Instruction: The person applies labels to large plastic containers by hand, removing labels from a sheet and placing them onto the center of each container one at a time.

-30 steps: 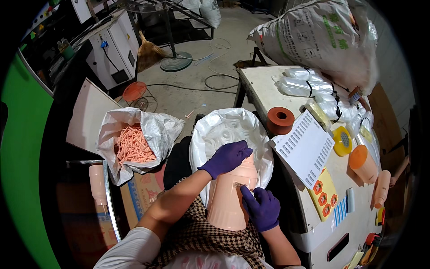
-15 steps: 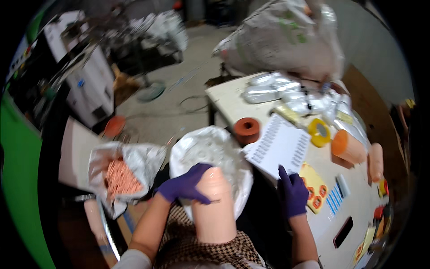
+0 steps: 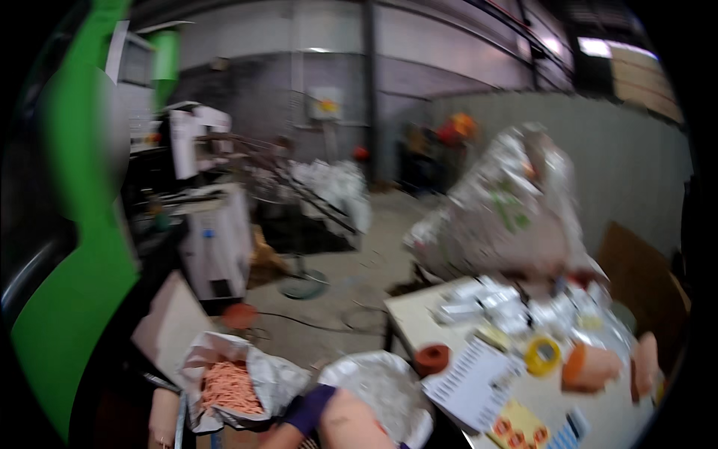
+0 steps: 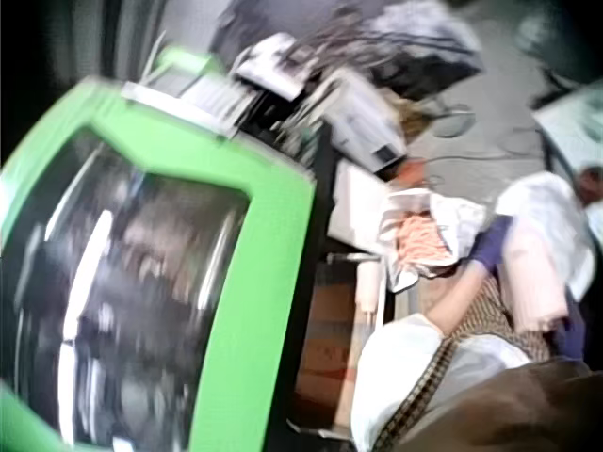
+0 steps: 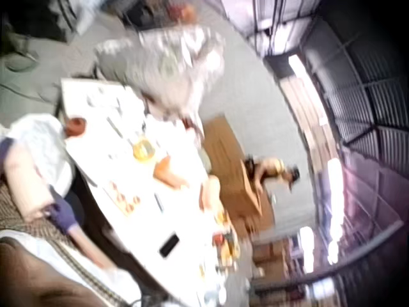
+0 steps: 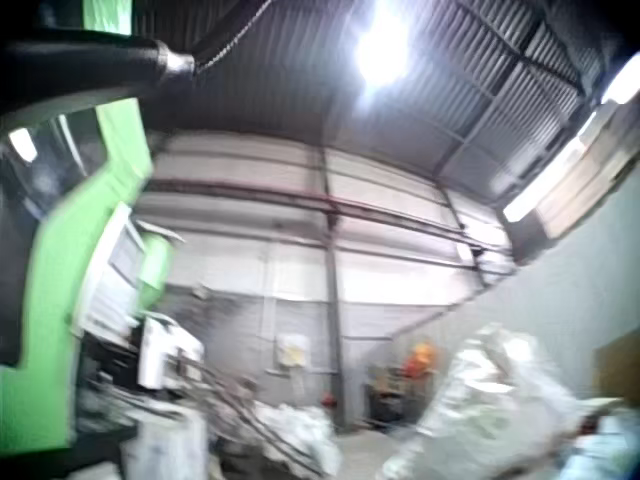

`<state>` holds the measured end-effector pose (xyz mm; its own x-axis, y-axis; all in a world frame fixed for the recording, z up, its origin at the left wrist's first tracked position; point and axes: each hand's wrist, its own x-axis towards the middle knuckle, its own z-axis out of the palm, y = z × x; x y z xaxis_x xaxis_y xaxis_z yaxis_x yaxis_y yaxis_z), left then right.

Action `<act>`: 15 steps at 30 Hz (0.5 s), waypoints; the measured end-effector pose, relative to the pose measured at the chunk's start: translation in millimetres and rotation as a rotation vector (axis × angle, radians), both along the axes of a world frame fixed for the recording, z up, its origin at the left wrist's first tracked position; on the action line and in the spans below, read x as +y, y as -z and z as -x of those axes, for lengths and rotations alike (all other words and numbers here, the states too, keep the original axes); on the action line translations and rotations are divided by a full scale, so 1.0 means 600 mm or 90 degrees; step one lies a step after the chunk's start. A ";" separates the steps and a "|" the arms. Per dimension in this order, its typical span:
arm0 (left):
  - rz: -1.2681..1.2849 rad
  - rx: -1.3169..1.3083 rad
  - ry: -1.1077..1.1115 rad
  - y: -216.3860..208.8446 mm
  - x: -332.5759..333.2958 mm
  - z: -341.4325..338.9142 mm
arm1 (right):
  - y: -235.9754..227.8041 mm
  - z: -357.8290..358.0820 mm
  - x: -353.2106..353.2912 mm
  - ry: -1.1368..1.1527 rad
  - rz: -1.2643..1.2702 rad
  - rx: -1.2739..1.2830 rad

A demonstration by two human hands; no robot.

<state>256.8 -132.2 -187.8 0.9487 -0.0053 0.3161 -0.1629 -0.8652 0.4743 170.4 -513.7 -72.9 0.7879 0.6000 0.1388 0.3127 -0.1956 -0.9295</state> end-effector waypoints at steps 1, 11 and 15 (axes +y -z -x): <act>0.360 0.120 -0.072 -0.090 -0.108 -0.011 | 0.008 -0.011 -0.026 0.119 0.065 0.008; 0.679 -0.113 0.002 -0.205 -0.103 0.146 | -0.102 -0.379 -0.299 0.508 0.110 -0.198; 0.726 -0.176 -0.234 -0.114 -0.005 0.257 | -0.099 -0.541 -0.485 0.649 0.113 -0.231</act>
